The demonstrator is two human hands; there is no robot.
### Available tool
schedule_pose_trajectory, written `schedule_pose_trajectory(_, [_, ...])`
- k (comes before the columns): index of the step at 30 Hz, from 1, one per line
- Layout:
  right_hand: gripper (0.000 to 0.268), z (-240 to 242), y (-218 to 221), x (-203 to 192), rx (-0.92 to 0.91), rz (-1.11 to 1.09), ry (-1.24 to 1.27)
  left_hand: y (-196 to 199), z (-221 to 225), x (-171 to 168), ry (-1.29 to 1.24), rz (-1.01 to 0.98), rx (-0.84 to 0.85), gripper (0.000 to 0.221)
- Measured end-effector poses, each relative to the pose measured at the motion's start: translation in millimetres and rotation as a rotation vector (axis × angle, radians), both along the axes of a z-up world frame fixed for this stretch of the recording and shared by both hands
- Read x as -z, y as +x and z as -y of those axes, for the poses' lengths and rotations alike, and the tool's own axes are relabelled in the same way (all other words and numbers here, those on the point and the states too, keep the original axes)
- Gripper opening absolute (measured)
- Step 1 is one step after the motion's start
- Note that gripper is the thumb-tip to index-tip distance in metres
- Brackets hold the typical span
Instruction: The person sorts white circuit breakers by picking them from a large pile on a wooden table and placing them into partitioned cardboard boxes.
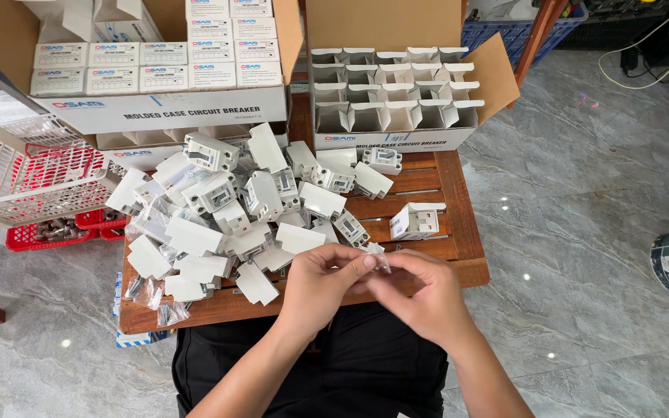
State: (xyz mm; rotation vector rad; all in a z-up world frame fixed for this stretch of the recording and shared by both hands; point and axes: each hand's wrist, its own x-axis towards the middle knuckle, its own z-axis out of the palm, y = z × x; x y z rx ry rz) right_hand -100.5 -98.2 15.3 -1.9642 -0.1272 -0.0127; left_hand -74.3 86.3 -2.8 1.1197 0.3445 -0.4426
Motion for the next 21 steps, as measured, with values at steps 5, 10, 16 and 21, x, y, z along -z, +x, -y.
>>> schedule_pose_trajectory(5, [0.011,12,4,2,-0.04,0.248,-0.108,2,-2,-16,0.161,-0.032,0.182,0.018])
schedule_pose_trajectory(10, [0.013,27,-1,13,-0.046,0.032,-0.022,3,-3,-21,0.389,0.309,0.311,0.023])
schedule_pose_trajectory(16, [0.01,40,1,34,-0.029,-0.137,0.276,4,2,-29,0.137,0.281,0.361,0.016])
schedule_pose_trajectory(21, [0.018,28,-4,27,0.074,-0.114,0.173,6,6,-36,0.232,0.112,0.288,0.012])
